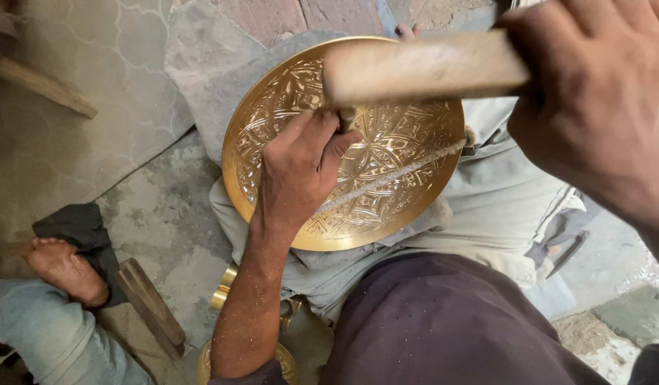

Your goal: The person sits cross-legged on the floor with an engraved brass tray on their lap. They hold a small punch against the tray's decorative pattern with one hand and strike it with a wooden mallet held in the other hand, working across the design, occasionally repositioning the tray and the punch.

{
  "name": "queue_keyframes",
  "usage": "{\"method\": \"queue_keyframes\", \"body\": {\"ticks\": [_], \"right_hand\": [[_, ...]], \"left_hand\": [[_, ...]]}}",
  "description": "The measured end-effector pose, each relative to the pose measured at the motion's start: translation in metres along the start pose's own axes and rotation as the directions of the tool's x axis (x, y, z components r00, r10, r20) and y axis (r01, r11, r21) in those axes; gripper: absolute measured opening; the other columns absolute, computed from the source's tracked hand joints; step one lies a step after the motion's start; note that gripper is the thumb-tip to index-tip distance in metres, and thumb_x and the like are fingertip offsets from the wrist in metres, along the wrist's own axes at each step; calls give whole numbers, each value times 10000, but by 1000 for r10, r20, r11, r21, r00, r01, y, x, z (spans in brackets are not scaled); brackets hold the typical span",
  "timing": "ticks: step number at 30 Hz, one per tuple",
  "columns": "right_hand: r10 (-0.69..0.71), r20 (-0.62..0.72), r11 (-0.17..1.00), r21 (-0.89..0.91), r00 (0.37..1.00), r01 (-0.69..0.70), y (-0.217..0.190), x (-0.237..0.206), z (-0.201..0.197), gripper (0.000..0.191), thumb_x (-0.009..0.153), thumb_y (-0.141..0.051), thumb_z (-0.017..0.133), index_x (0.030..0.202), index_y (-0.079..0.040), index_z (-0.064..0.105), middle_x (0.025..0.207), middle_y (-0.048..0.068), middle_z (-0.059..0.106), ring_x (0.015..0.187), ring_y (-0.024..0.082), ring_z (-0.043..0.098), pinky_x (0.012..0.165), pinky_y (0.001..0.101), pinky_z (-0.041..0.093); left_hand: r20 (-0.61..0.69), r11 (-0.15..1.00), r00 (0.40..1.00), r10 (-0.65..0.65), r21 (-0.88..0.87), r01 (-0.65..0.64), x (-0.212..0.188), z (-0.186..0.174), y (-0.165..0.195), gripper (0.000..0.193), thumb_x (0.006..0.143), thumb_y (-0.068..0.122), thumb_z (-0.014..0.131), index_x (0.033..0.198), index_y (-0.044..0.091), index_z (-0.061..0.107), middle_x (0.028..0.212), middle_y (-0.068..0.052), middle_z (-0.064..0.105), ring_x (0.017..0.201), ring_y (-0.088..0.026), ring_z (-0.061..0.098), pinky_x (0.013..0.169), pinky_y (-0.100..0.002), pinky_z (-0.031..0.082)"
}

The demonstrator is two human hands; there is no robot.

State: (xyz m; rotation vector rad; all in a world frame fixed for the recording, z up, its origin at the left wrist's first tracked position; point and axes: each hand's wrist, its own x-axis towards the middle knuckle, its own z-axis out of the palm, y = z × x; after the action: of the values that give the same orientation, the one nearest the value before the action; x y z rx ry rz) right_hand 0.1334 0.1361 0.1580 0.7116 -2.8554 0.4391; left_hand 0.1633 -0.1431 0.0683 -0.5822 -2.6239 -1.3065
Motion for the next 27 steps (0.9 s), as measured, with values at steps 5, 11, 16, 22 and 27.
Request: {"method": "queue_keyframes", "body": {"ticks": [5,11,16,22,27], "right_hand": [[188,106,910,356,976,-214,-9,5,-8,304,923,5,729,1191,-54,598,1058,126,658,946,299,677,812,385,548],[151,105,985,72,983,-159,-15,15,-3,365,815,26,752,1164,-27,658,1037,187,692,904,312,713,714,392,573],[-259,108,914,-292,960,280,-2,3,3,334,773,45,755,1089,-20,667,1064,233,708,948,364,722,784,415,604],[-259,41,966,15,965,259,25,-13,22,248,988,89,741,1160,-35,613,1206,272,673,1054,383,705,880,410,603],[-55,63,998,-35,996,57,16,-10,22,394,946,169,692,1296,-4,635,1170,258,678,1042,409,705,861,437,591]], "left_hand": [[-31,999,999,-19,-35,18,-3,0,-2,279,1085,266,669,1251,51,607,996,-98,688,857,-229,743,684,-363,584],[-47,999,998,-32,-23,31,-9,2,-5,282,1087,278,676,1270,69,624,996,-87,693,843,-212,739,683,-368,585],[-57,999,998,-4,35,6,-10,5,-13,285,1073,256,686,1280,67,631,949,-82,673,782,-184,709,638,-324,586],[-109,999,994,8,-41,-12,-16,9,-15,268,1111,249,672,1299,71,605,1028,-75,680,903,-167,747,720,-294,632],[-106,1000,994,1,9,0,-17,9,-14,279,1070,249,697,1269,68,623,983,-71,680,839,-172,733,675,-307,617]]}}
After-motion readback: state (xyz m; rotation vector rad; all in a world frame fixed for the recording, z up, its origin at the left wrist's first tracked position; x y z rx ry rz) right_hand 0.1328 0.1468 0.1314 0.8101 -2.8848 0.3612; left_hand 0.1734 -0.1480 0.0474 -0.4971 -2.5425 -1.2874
